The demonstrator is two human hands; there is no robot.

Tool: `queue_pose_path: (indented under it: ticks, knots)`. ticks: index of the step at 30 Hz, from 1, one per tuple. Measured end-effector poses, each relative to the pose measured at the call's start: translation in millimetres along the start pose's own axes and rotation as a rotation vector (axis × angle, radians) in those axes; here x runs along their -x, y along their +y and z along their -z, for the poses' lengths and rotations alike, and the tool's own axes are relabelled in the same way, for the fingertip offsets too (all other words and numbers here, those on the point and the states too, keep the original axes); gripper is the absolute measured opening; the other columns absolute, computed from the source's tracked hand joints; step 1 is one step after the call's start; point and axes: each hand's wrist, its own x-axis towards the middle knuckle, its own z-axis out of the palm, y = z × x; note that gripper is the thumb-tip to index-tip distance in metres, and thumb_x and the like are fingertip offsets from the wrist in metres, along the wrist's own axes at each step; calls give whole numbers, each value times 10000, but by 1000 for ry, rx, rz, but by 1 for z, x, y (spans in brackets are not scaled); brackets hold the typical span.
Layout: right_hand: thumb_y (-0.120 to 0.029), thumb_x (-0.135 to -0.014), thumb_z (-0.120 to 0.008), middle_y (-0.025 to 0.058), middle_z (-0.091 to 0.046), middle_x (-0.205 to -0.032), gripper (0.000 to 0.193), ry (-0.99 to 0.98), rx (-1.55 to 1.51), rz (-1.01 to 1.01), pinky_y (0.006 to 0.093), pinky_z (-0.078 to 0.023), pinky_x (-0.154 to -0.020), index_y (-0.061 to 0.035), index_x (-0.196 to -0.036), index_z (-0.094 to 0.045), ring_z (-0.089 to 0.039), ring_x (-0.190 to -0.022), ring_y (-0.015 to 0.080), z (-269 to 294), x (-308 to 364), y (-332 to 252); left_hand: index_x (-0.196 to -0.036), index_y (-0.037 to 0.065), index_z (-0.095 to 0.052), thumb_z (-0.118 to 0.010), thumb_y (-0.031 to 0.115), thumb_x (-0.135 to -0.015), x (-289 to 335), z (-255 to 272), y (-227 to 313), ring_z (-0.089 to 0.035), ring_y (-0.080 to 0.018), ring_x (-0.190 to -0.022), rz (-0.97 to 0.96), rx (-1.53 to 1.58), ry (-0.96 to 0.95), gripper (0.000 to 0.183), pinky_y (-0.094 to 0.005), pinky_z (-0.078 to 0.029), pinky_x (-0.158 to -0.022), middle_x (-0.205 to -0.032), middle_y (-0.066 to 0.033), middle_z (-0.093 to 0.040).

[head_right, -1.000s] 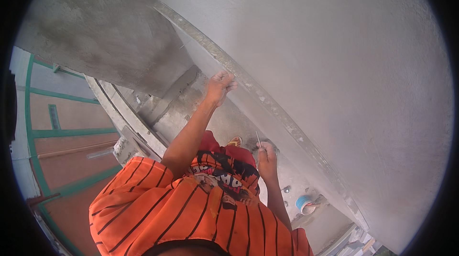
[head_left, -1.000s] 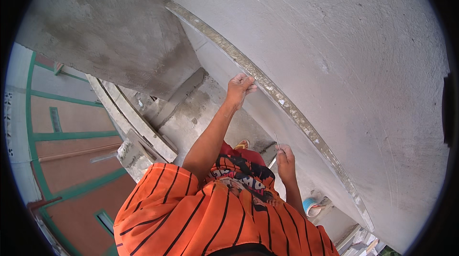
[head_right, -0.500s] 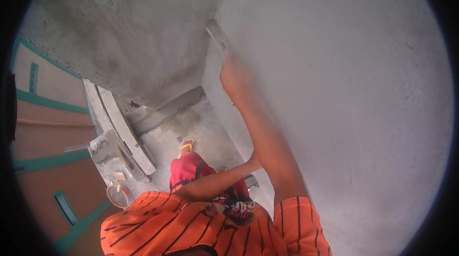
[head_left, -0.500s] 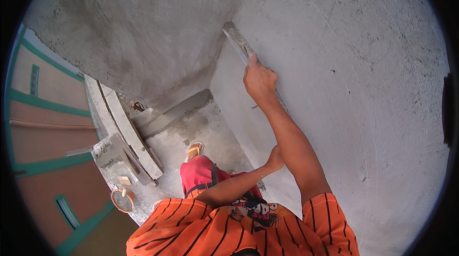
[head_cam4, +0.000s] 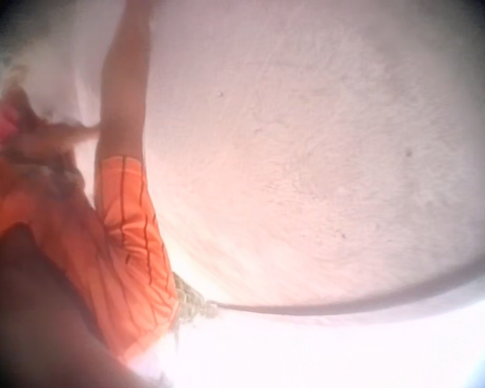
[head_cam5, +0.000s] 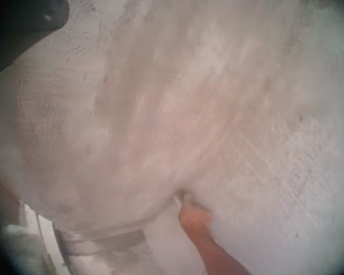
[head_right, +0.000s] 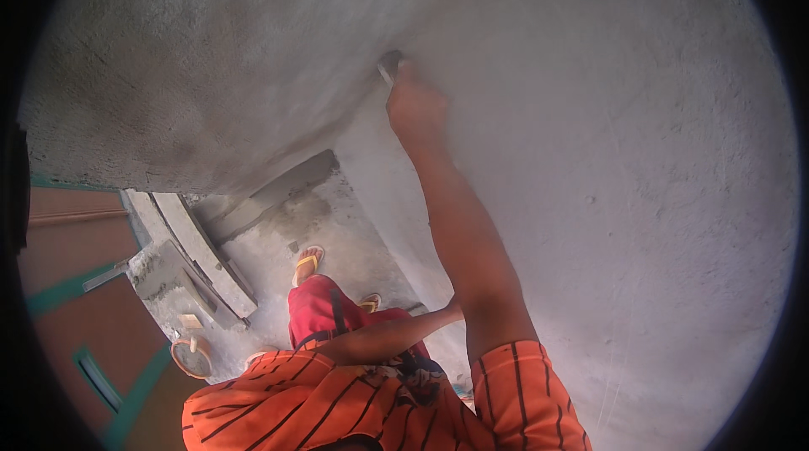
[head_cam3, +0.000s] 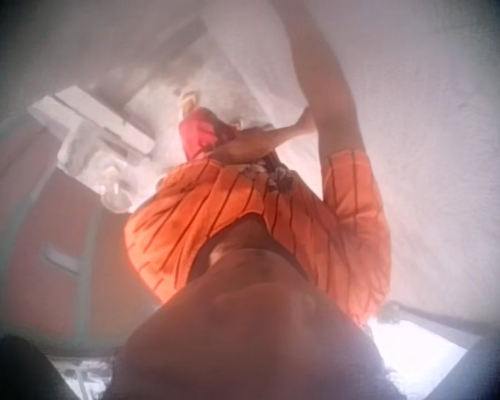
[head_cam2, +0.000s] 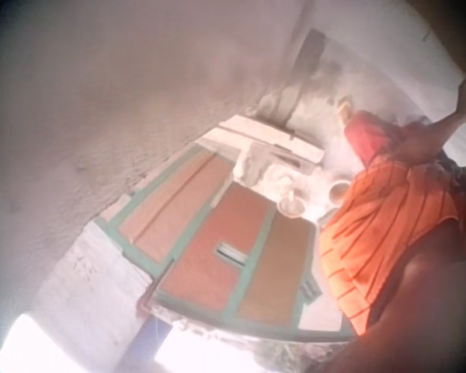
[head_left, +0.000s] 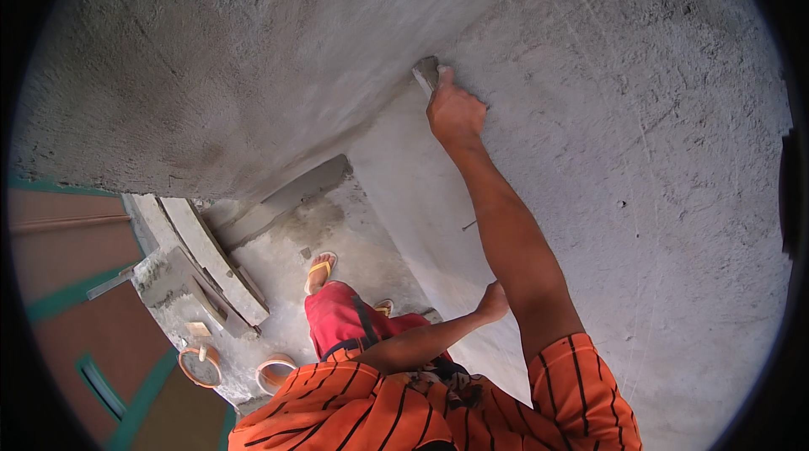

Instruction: The person uses a long metal level and a nail to mark lines on a concrete wall, then hammers a nail into the surface and continues to use the level to check the alignment.

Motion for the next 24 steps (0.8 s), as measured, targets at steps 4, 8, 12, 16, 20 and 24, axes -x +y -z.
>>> queue_pose_path:
  ticks: [4, 8, 12, 16, 20, 24]
  knots:
    - [-146, -917, -410, 170, -685, -893, 364, -83, 85, 10, 415, -527, -724, -100, -1278, -424, -678, -832, 314, 8, -4, 2, -1080, -15, -590, -617, 116, -863, -2, -4, -4, -626, -183, -963, 75, 117, -24, 254, -317, -490, -802, -1021, -120, -674]
    - [-115, -892, -443, 136, -692, -829, 365, -59, 192, 96, 394, -536, -661, -95, -1257, -445, -691, -746, 281, 12, 12, 16, -1074, -13, -600, -631, 68, -853, 5, -10, 1, -603, -127, -946, 18, 151, 44, 237, -283, -487, -794, -1017, -76, -670]
    - [-111, -880, -471, 102, -687, -747, 382, -144, 238, 71, 392, -532, -607, -102, -1262, -459, -681, -629, 257, 7, 73, 57, -1067, 6, -599, -636, 39, -844, 4, -12, -1, -595, -130, -940, -57, 124, 64, 228, -280, -481, -799, -987, -60, -654]
    - [-123, -846, -513, 93, -678, -723, 434, -108, 179, 17, 376, -515, -569, -130, -1278, -473, -661, -566, 247, -3, 175, 119, -1114, 11, -556, -644, 53, -844, 2, -12, -33, -578, -124, -965, -146, -97, -5, 287, -275, -468, -809, -1021, -54, -625]
    - [-150, -789, -563, 66, -653, -688, 507, -69, 240, -67, 358, -496, -557, -150, -1290, -485, -642, -534, 228, -21, 285, 184, -1043, 9, -537, -665, 72, -836, 0, -22, -5, -585, -115, -919, -202, -208, 125, 251, -255, -468, -778, -952, -73, -631]
    - [-150, -756, -596, 49, -630, -663, 555, -54, 226, -146, 356, -488, -566, -161, -1300, -487, -613, -501, 211, -29, 378, 236, -879, 50, -458, -645, 36, -855, 1, -21, -18, -614, -116, -743, 2, 248, 50, 189, -249, -520, -678, -828, -57, -601]
